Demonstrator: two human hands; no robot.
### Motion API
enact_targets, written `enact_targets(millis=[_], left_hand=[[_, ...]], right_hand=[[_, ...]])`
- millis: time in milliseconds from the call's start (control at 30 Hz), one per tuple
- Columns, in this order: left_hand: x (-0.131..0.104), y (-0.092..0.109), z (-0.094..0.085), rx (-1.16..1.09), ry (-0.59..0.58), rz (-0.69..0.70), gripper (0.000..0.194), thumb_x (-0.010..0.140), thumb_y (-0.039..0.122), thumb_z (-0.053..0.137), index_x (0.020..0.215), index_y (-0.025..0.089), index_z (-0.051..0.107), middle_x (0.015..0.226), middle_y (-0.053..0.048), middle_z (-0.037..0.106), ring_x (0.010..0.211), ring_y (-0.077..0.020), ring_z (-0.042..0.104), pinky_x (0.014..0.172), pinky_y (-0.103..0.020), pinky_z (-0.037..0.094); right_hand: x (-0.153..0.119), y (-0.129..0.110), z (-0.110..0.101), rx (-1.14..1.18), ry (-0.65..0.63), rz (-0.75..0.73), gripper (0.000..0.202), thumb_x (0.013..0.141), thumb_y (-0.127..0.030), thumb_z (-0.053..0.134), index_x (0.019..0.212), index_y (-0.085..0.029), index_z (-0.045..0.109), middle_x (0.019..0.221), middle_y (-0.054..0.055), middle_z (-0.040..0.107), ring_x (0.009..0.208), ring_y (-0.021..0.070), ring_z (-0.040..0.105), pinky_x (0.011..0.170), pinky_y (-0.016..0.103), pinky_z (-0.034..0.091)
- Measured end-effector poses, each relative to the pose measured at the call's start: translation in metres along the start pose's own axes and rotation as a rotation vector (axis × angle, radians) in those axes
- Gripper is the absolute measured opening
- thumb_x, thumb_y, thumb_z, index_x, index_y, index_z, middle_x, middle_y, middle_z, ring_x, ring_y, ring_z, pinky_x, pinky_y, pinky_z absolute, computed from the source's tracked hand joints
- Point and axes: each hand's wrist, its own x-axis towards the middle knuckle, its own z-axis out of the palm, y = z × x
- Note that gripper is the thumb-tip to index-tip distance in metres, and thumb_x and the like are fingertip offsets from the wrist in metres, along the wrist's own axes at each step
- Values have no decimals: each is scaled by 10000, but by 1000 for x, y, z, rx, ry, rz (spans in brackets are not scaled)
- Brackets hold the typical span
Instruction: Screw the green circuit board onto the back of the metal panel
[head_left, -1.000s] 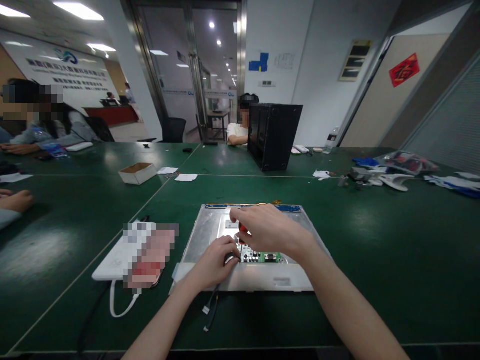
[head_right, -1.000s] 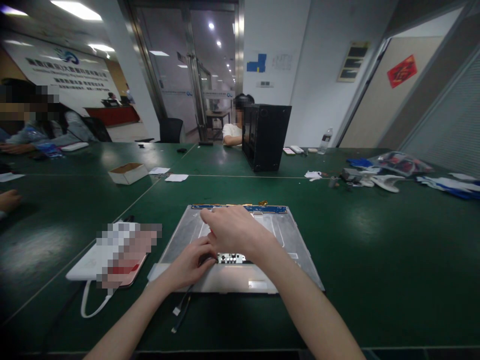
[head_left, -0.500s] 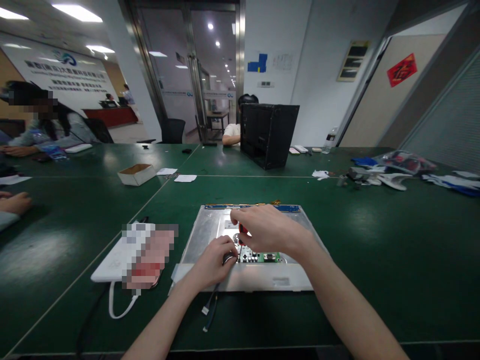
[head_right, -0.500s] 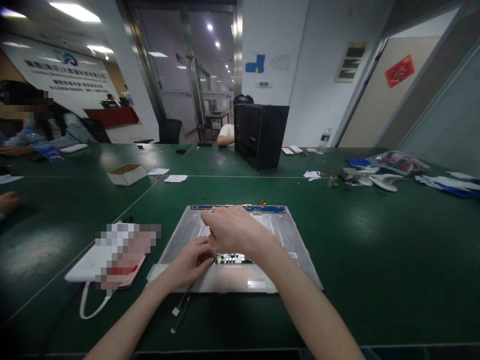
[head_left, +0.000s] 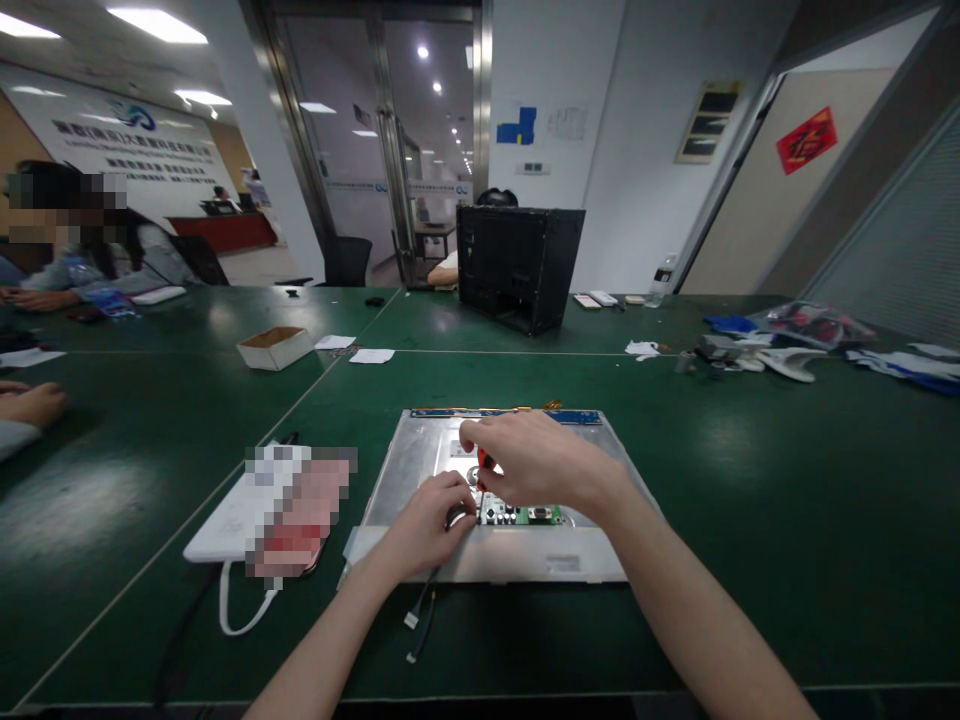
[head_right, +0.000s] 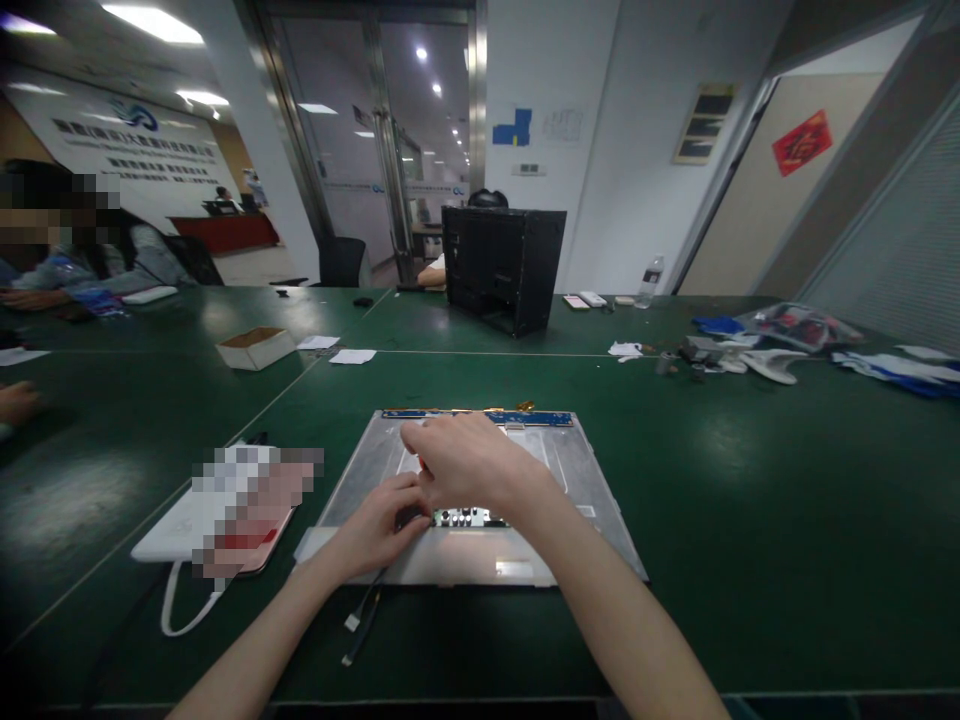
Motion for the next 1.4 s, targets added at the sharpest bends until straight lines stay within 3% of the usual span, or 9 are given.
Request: enact_targets(millis=[300,533,867,1100,1400], left_hand=[[-2,-3,2,5,1,-17,49,812,169,561,805,179,608,904,-46,576,870,-194,532,750,-292,411],[-1,-7,5,-10,17,11,45,818,175,565,811,175,610,916,-51,592,897,-202,544,775,-298,413],[0,-2,1,13,5,-18,77,802,139,555,812,181,619,907,-48,583,872,-198,540,740,-289,415],[-1,-6,4,2,19,15,65,813,162,554,829,180,615,927,-55,590,901,-207,539,787,-310,417],[-1,-5,4,-20,8,19,70,825,178,552,840,178,621,928,-57,593,897,-205,537,785,-313,418]], right_hand=[[4,3,4,2,28,38,242,827,-323,556,1044,-218,575,859,34,683,741,180,600,546,268,301],[0,1,1,4,22,-14,272,779,-254,563,1042,-186,562,960,60,671,793,187,596,573,273,323],[5,2,3,-18,11,55,201,840,-270,517,1020,-201,574,867,40,679,741,174,594,543,272,300],[0,0,0,18,21,-41,293,786,-260,545,1072,-194,548,953,55,672,777,184,590,574,283,321],[1,-1,-1,3,-10,-8,303,763,-230,551,1064,-198,547,949,58,672,777,188,594,566,275,314]])
